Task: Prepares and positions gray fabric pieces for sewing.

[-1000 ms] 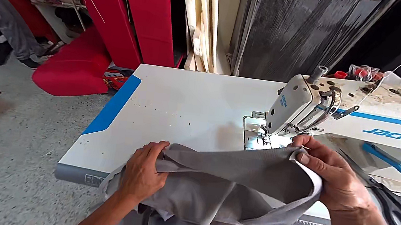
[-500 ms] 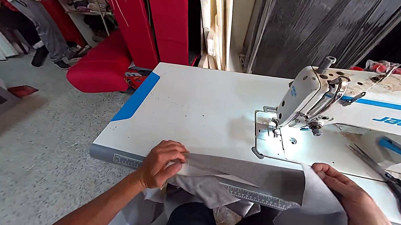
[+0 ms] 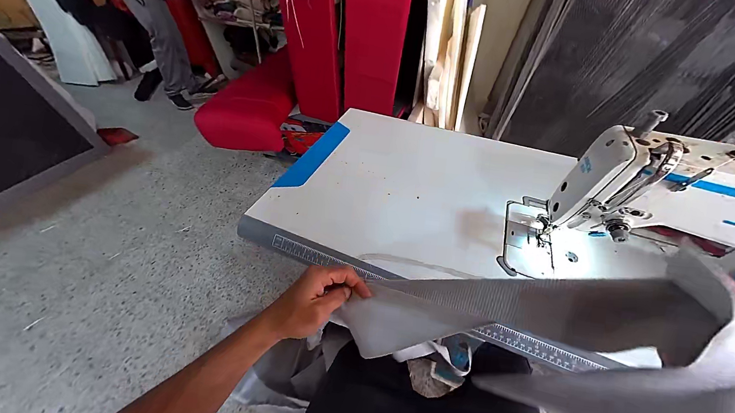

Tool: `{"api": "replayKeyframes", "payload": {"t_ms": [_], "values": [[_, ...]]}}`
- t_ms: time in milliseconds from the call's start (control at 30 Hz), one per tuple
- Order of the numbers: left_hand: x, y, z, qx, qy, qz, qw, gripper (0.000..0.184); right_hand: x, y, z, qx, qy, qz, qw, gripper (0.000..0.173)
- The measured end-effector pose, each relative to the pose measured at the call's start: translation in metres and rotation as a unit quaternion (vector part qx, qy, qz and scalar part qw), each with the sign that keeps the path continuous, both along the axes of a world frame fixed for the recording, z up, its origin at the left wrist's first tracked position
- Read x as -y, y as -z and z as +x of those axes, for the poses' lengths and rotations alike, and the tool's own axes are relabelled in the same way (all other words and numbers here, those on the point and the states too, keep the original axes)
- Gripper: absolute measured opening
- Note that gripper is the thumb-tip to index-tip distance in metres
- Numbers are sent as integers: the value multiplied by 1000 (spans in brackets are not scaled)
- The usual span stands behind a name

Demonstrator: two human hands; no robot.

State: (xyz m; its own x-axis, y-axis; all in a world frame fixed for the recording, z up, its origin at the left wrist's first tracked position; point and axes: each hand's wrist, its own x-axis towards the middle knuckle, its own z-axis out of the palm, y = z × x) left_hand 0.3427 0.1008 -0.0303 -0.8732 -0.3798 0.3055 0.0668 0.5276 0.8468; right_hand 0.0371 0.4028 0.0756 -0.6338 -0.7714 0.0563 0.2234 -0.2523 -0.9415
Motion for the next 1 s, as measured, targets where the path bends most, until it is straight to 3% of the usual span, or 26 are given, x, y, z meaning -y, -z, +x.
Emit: {"api": "replayKeyframes", "payload": {"t_ms": [233,333,467,533,600,700,833,933,1000], "values": [[-24,-28,-1,-70,-17,-183,981,33,-59,62,-15,-41,18,121,992,29],[-21,-40,-33,-75,-19,-243,967,32,-59,59,-30,-49,61,172,982,31],[21,-53,-96,-12,6,-335,942,34,-26,61,-62,-102,42,259,959,25],[50,-46,-125,35,20,-369,928,34,0,82,-79,-217,49,327,918,18],[70,-31,-145,94,24,-399,912,31,25,104,-86,-348,95,385,850,16],[66,-4,-165,145,-24,-436,888,24,50,119,-84,-451,173,415,770,15],[30,20,-199,40,-33,-481,875,22,62,140,-90,-560,268,370,692,13],[9,24,-237,-29,49,-478,877,22,61,145,-91,-623,331,329,628,14],[-1,28,-261,-57,96,-465,878,22,55,146,-82,-652,340,299,608,20]]}}
